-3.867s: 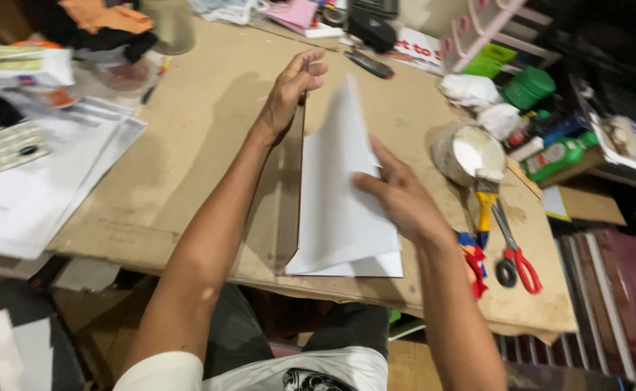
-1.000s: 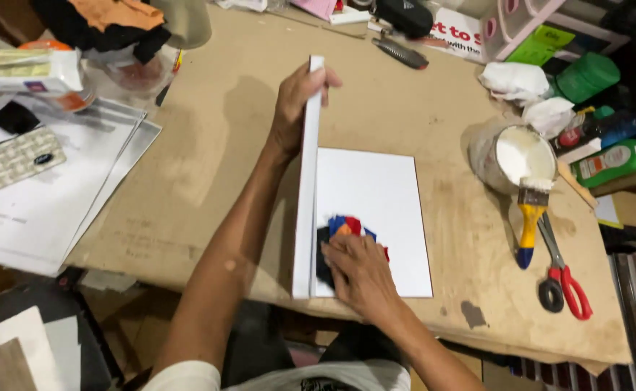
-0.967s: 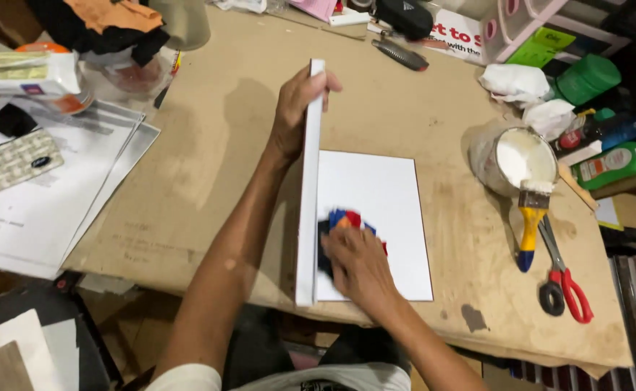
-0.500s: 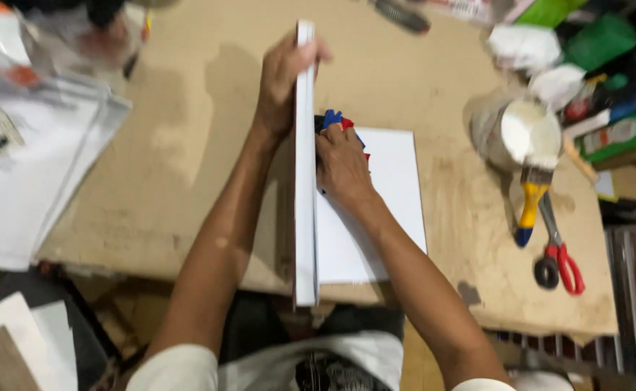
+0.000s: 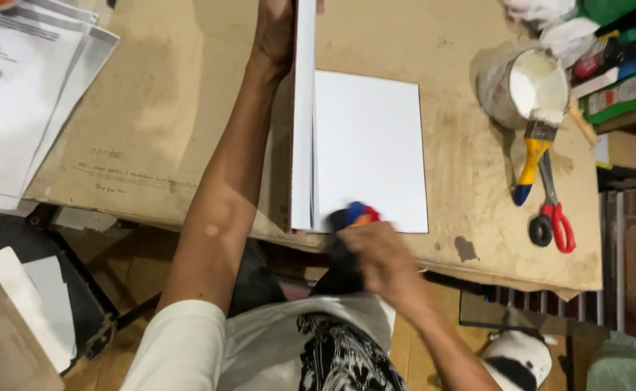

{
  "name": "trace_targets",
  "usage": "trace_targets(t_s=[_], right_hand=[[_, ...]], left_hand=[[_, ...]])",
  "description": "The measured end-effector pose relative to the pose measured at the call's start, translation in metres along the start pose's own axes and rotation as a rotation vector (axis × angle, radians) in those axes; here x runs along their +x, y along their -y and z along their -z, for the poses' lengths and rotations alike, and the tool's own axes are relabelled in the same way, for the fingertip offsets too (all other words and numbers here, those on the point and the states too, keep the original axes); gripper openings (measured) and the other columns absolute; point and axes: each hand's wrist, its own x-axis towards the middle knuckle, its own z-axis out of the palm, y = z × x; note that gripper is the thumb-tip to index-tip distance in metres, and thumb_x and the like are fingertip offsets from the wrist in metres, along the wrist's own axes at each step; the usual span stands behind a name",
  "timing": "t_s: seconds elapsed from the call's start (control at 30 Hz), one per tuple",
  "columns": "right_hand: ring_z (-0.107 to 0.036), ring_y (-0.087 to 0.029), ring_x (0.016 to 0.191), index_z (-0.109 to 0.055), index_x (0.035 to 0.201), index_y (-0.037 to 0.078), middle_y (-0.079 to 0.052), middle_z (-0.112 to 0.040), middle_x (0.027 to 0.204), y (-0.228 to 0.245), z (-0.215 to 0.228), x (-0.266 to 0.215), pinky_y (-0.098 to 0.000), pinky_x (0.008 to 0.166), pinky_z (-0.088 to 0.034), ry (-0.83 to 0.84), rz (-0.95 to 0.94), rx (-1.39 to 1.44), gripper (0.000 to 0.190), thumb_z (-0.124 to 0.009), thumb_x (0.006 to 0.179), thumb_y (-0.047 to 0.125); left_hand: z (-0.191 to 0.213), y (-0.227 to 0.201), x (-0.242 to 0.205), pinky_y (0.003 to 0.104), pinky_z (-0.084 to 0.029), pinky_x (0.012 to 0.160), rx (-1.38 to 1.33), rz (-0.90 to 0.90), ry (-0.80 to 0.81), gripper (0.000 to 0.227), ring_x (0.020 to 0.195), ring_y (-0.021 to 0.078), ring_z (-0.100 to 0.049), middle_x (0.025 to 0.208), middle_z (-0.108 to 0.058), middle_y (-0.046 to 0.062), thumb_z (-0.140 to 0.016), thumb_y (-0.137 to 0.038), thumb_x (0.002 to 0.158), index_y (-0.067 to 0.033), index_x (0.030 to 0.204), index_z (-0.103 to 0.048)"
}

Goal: The person applies a white adhesive to the inner cover of a book using a brush, then closes the book and wipes the exterior with a cloth. The person repeats the process of applying adhesive to the page and wiping the book.

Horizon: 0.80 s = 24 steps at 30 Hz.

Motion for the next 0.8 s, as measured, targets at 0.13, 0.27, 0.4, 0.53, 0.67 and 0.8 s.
trace_targets(t_s=[0.13,0.27,0.4,0.53,0.67,0.8], right_hand=[[-0.071,-0.027,0.084,-0.078,0.110,0.012,-0.008,-0.073,0.097,-0.022,0.052,0.020,-0.0364,0.076,-0.057,-0.370,1.134,-0.858,0.023,-0.064,0.092,0.010],[-0.066,-0.039,0.089,-0.074,0.117,0.005,-0.016,-0.067,0.102,-0.040,0.020,0.067,-0.0440,0.075,-0.055,-0.190,1.266,-1.125,0.032,-0.056,0.091,0.002],[-0.060,-0.045,0.101,-0.068,0.126,0.008,-0.021,-0.063,0.107,0.014,0.023,0.151,-0.0545,0.090,-0.050,-0.127,1.223,-1.247,0.046,-0.061,0.081,0.004],[-0.058,-0.039,0.090,-0.071,0.111,0.010,-0.013,-0.059,0.098,0.067,0.036,0.252,-0.0488,0.079,-0.051,-0.413,1.297,-1.227,0.025,-0.058,0.090,0.006],[-0.056,-0.040,0.086,-0.067,0.104,0.008,-0.015,-0.054,0.093,0.058,0.024,0.235,-0.0494,0.077,-0.047,-0.445,1.285,-1.250,0.015,-0.056,0.093,0.005],[-0.036,-0.053,0.134,-0.042,0.149,-0.005,-0.032,-0.034,0.151,-0.030,0.026,0.141,-0.0833,0.095,-0.041,-0.091,0.398,-1.405,0.070,-0.069,0.084,-0.001]], left_hand=[[-0.009,-0.030,-0.007,0.029,-0.055,0.069,-0.096,0.025,0.013,0.065,0.065,0.0148,-0.062,0.071,-0.055,0.004,-0.050,-0.068,0.093,-0.0069,0.089,-0.072],[-0.010,-0.035,-0.014,0.022,-0.054,0.069,-0.145,0.111,0.091,0.067,0.067,0.0077,-0.058,0.074,-0.048,-0.001,-0.038,-0.066,0.098,-0.0070,0.094,-0.070],[-0.010,-0.034,-0.015,0.020,-0.051,0.064,-0.094,0.065,0.126,0.069,0.064,0.0070,-0.055,0.073,-0.046,-0.001,-0.033,-0.062,0.102,-0.0039,0.096,-0.071],[-0.012,-0.036,-0.017,0.021,-0.042,0.054,-0.045,0.006,0.189,0.067,0.056,0.0089,-0.047,0.065,-0.043,0.001,-0.035,-0.055,0.103,0.0015,0.099,-0.070],[-0.010,-0.034,-0.016,0.020,-0.039,0.054,0.000,-0.024,0.177,0.064,0.057,0.0077,-0.044,0.064,-0.045,0.001,-0.035,-0.051,0.104,0.0024,0.100,-0.071],[-0.015,-0.036,-0.016,0.019,-0.037,0.055,-0.022,0.010,0.188,0.065,0.056,0.0066,-0.043,0.064,-0.043,0.000,-0.034,-0.052,0.104,0.0020,0.100,-0.070]])
